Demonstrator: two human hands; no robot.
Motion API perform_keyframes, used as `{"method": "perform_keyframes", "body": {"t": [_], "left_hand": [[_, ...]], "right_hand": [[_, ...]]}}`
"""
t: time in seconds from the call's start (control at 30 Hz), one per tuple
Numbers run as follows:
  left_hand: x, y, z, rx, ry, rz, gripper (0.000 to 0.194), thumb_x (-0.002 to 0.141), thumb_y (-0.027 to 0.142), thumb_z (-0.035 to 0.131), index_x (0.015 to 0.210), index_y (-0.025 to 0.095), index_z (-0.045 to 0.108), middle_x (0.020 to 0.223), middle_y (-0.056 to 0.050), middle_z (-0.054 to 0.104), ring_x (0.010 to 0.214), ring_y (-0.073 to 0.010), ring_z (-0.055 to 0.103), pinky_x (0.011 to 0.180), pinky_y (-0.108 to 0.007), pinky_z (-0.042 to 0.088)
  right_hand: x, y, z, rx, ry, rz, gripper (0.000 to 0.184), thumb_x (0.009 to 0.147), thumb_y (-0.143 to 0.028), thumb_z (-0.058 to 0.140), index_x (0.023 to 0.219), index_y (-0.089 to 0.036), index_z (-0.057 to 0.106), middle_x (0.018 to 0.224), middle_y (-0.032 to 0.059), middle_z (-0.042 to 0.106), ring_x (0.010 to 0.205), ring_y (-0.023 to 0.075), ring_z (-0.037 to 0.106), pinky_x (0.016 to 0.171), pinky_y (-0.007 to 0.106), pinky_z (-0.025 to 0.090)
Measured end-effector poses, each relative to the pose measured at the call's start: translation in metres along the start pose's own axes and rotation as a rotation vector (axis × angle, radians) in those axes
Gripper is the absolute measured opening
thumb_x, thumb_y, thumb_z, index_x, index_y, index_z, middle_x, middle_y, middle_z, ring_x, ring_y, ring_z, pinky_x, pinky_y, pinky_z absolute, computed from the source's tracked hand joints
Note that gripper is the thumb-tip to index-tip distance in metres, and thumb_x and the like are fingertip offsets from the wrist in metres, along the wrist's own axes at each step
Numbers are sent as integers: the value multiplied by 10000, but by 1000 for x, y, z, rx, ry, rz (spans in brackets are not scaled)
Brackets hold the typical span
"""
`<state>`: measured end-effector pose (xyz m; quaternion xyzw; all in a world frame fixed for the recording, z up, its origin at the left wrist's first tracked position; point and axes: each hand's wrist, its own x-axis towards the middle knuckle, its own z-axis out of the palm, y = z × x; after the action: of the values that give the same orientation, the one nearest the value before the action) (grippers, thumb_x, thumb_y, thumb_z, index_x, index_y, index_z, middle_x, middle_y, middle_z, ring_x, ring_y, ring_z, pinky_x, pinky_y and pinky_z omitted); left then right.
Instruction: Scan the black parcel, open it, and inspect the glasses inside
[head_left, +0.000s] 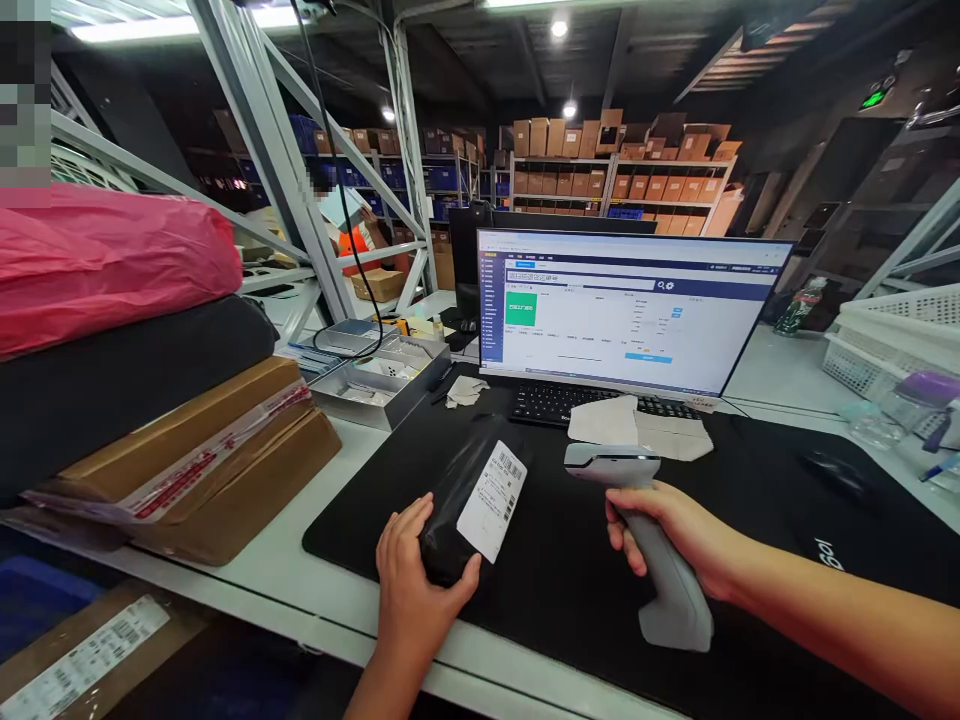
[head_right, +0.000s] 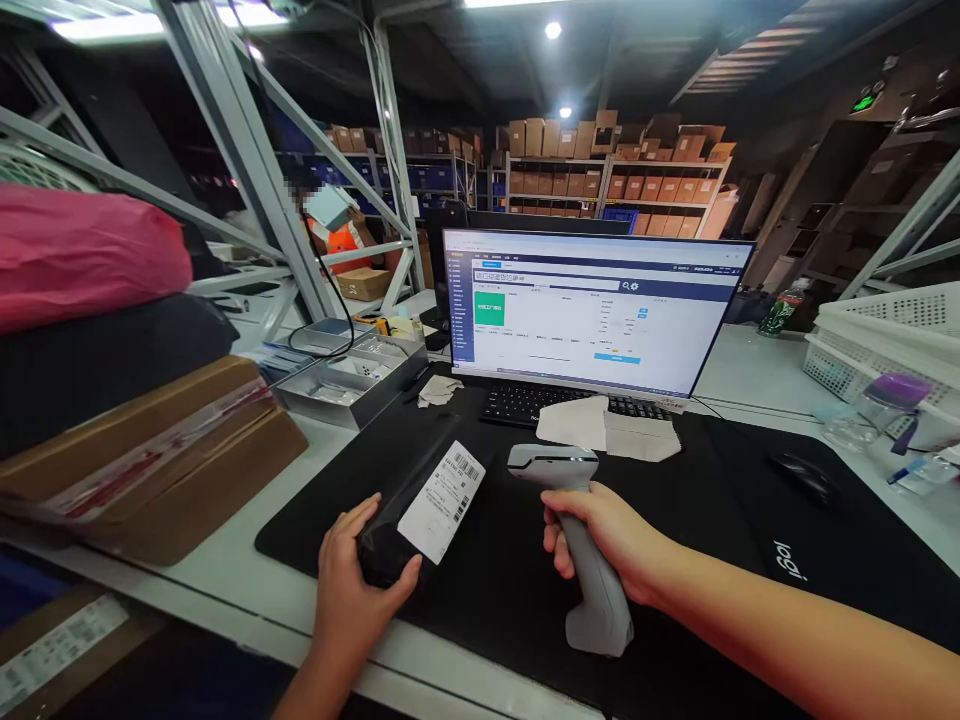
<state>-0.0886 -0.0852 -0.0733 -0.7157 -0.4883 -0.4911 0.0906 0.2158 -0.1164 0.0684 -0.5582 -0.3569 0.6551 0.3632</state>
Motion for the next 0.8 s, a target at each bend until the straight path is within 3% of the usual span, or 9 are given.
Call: {"method": "perform_keyframes", "body": {"t": [0.3,0.57,0.7,0.8], "left_hand": [[5,4,0,-64,4,-157,644,828,484,670,1352,150,496,1322,-181,603,1224,-381,577,1066,-621,453],[12,-9,0,-168,-13,-629,772,655,644,696,1242,158,570,1187,-142,619,1136,-386,608,1030,-599,501],[16,-9,-2,-183,0,-785,831,553,687,688,1178,154,560,1100,-132,624,1040,-382,630,950,-588,544],[14,-18,-2,-161,-24,-823,827,581,704,676,1179,144,559,1100,-146,633,1028,-391,640,928,-600,549]], "right_hand": [[-11,10,-10,2,-35,-9,460,631,-540,766,753,-155,547,621,31,630,452,125,560,479,229,427],[0,21,-11,64,-81,-81,444,605,-514,762,736,-146,550,607,31,625,447,132,580,462,222,447],[1,18,-16,-99,-192,-78,436,651,-539,710,653,-133,551,582,47,600,480,149,610,467,220,478],[-7,13,-21,-341,-294,-53,307,718,-419,674,739,-127,583,637,28,608,537,151,650,470,187,480]]}}
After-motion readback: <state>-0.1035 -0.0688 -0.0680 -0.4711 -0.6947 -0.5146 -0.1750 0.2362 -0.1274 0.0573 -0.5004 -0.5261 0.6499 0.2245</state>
